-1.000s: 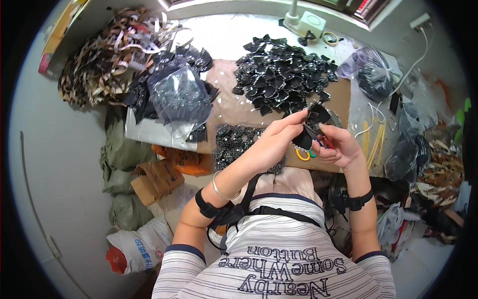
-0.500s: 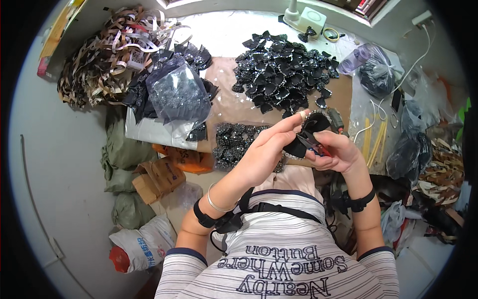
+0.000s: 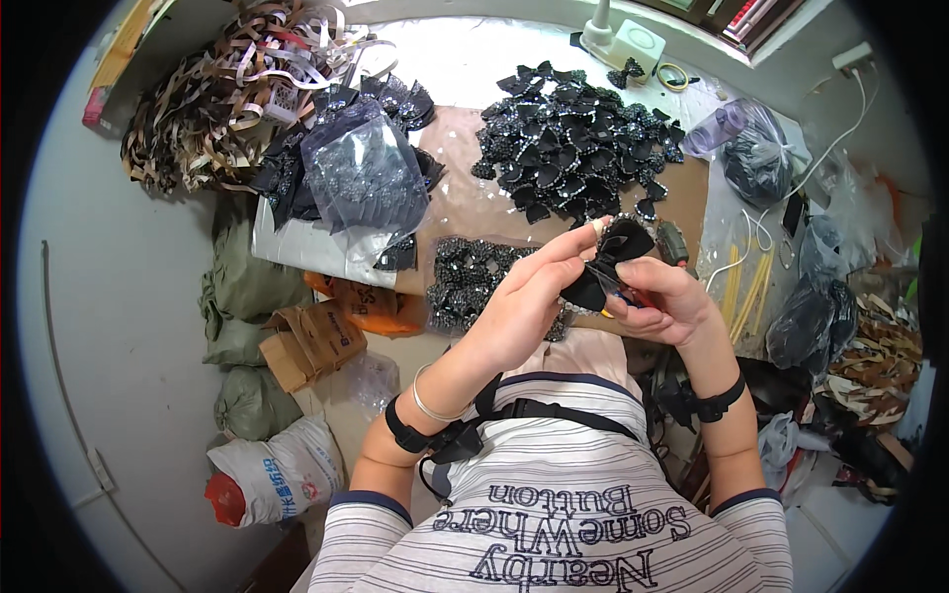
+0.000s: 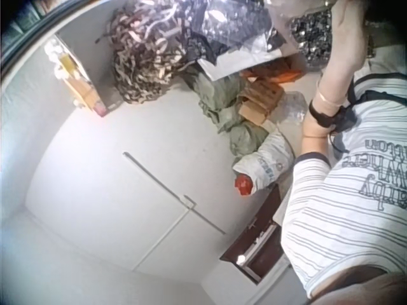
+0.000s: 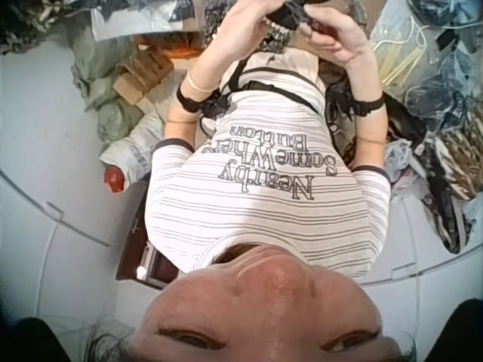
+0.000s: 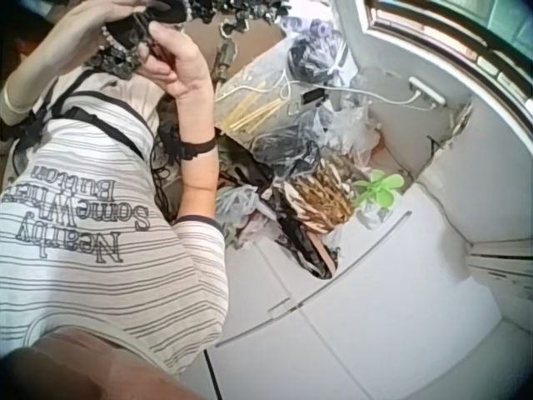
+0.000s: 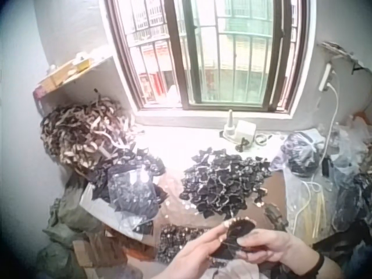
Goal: The person sits at a cluttered workbench and uses yellow-handled scissors to trim the edges of small, black, sequined fabric bows. They pick up individual bows from a pile, snip the excess material, and place the finished items onto a growing stack on the table.
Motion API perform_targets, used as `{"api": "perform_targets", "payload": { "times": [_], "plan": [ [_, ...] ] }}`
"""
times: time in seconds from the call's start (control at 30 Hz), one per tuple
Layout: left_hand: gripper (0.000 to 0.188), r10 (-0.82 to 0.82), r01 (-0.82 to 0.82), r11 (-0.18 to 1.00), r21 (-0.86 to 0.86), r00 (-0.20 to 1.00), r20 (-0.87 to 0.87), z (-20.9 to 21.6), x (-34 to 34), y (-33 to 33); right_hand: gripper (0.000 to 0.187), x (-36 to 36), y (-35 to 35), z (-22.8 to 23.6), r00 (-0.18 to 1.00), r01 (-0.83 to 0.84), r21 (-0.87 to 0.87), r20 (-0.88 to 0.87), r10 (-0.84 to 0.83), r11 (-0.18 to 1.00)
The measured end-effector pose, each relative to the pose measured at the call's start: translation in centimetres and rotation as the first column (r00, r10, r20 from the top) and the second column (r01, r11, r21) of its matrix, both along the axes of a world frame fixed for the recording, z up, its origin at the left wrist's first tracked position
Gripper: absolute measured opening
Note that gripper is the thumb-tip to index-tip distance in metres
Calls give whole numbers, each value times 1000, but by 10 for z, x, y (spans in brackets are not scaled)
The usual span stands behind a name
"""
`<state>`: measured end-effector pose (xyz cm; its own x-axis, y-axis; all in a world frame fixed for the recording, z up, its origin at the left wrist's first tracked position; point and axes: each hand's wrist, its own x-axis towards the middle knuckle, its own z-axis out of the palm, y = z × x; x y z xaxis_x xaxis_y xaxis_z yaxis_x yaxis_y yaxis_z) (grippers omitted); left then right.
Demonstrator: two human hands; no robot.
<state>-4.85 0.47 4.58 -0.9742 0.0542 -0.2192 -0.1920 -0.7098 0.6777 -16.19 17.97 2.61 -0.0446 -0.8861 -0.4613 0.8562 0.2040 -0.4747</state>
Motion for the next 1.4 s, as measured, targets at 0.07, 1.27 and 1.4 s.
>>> {"api": "perform_targets", "payload": {
  "times": [0.07, 1.27, 1.4],
  "plan": [
    [47, -4, 4, 1000, -19, 1000, -4, -4, 0, 0, 38, 1, 1, 0, 1000, 10, 8, -9, -10, 1000],
    [65, 36, 537, -121, -835, 843, 537, -247, 72, -41, 44, 37, 32, -92, 915, 375, 200, 76, -395, 905],
    [60, 3, 408, 264, -874, 906, 424, -213, 73, -63, 36, 45, 14, -76, 889, 279, 217, -428, -166, 935]
  ]
}}
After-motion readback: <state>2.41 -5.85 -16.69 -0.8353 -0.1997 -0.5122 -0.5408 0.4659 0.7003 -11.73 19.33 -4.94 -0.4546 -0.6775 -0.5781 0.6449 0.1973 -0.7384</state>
